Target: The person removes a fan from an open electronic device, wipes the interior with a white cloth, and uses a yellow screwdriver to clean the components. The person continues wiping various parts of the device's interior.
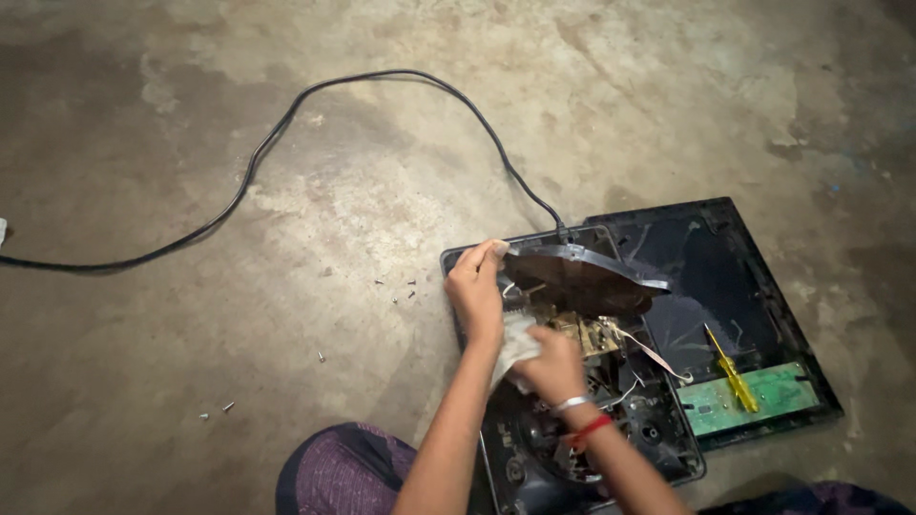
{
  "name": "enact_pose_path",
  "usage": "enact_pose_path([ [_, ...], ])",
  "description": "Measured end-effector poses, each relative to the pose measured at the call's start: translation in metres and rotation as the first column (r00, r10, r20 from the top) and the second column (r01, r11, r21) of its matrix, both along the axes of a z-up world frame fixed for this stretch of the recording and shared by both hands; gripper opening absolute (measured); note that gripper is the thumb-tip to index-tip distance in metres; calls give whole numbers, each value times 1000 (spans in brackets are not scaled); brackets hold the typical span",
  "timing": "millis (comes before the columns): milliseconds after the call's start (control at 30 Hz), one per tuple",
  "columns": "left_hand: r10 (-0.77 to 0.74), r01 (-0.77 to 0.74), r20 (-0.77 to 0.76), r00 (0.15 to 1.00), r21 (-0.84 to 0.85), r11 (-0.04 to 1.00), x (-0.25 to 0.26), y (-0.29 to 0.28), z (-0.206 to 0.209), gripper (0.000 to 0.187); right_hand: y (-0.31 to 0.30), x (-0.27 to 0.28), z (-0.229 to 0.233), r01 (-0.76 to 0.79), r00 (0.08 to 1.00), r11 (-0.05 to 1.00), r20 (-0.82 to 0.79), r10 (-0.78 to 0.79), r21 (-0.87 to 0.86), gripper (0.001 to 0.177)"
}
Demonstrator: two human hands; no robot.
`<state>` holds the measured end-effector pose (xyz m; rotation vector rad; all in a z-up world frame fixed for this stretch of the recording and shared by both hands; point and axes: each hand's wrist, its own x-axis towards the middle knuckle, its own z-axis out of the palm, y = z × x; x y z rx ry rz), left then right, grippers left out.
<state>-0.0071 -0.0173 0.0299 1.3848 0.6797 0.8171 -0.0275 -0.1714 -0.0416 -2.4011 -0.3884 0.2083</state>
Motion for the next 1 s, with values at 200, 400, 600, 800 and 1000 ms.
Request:
enact_pose_path([
  [200, 1, -1, -9, 1000, -11, 1000, -3, 0, 8, 22, -102, 21, 24, 391, 914, 891, -212, -346, 232, 44],
  [400, -27, 26, -6, 1000, -36, 999, 1, -2, 10, 21, -124, 29, 66, 298, 942, 872, 30, -335, 389, 56],
  [600, -134, 128, -36, 990, -132, 983, 3, 9, 0, 19, -105, 60, 64, 217, 937, 887, 169, -306, 407, 39],
  [800, -281, 268, -39, 959, -201, 942, -1, 19, -9, 15, -108, 62, 58, 278, 919, 884, 165, -359, 376, 30],
  [1000, -431, 429, 16, 902, -143, 892, -3, 34, -7, 20, -97, 58, 72, 320, 909, 866, 133, -395, 383, 25],
])
